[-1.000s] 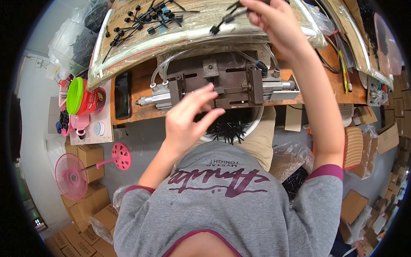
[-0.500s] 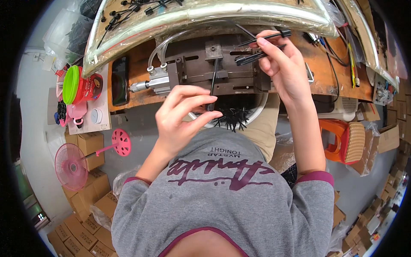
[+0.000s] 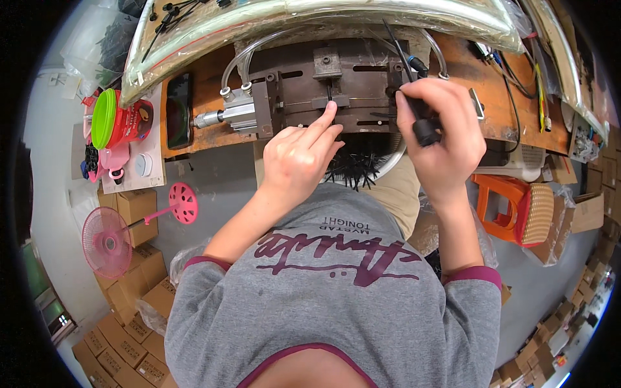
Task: The person is assembling electronic components by inserting small black parts into a machine for crimping or pressing.
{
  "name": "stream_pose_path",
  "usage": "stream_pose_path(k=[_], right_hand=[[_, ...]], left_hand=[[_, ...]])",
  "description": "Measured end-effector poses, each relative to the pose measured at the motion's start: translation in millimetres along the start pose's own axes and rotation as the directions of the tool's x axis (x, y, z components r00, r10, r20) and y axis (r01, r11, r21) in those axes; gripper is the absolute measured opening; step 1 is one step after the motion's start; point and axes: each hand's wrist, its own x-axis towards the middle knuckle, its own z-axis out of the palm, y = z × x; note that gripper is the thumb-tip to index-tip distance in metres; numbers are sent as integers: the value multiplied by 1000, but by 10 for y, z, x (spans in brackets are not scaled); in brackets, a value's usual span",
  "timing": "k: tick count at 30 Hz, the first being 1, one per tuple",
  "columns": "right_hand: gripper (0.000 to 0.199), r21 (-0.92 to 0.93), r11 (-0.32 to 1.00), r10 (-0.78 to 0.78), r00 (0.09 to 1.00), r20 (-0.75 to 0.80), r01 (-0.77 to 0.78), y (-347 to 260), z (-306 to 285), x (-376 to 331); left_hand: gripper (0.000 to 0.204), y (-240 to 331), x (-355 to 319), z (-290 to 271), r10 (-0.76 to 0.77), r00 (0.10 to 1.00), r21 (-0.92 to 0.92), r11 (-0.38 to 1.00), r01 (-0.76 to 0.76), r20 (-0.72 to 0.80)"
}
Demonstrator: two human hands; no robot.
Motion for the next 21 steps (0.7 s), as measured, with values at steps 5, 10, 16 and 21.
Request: stream_pose_path(k=[5, 10, 16, 21], right_hand=[[33, -60, 981, -178, 978, 108, 185, 21, 61, -175], [37, -72, 931, -335, 918, 212, 357, -6, 167, -280], [33, 22, 966, -256, 950, 179, 256, -62, 261, -278], [19, 182, 917, 316, 925, 213, -355, -94, 122, -151]], left_hand=[[32, -6, -23, -13, -18, 999, 10, 1000, 18, 37], [44, 200, 110, -307, -226, 974, -736, 661, 149, -6], [32, 194, 81, -360, -186, 981, -651, 752, 103, -60], [26, 55, -60, -204, -145, 988, -287, 950, 122, -60]])
